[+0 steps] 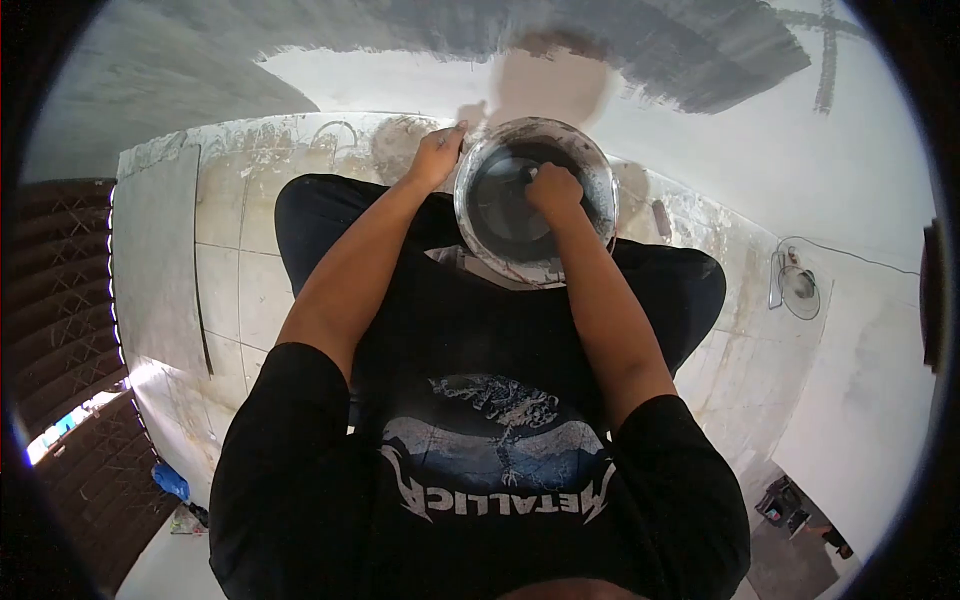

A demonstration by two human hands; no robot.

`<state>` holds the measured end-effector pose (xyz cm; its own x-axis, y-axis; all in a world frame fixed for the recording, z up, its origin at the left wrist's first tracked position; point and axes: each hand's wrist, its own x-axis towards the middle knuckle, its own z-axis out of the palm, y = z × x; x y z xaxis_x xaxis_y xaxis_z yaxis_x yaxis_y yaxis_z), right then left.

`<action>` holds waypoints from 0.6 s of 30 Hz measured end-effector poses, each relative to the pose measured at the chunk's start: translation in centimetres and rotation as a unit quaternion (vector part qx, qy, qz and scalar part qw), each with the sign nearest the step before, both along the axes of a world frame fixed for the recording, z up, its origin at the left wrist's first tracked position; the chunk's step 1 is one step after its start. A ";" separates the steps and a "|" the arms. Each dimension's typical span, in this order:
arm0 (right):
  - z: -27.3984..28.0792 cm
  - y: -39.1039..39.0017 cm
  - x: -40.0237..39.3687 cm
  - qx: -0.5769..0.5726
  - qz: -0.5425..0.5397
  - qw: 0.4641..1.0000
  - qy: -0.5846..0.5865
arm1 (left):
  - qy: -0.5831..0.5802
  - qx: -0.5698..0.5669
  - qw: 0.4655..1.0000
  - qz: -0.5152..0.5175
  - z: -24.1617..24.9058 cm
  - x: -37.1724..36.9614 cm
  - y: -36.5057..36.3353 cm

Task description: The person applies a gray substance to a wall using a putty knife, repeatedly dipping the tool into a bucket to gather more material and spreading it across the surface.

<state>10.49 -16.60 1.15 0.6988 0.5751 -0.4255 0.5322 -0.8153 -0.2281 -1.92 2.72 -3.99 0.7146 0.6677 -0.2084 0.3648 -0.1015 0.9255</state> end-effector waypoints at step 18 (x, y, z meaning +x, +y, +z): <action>-0.7 -0.3 0.5 -0.077 -0.027 0.993 -0.084 | 0.006 -0.033 0.999 0.009 1.0 -0.2 -0.5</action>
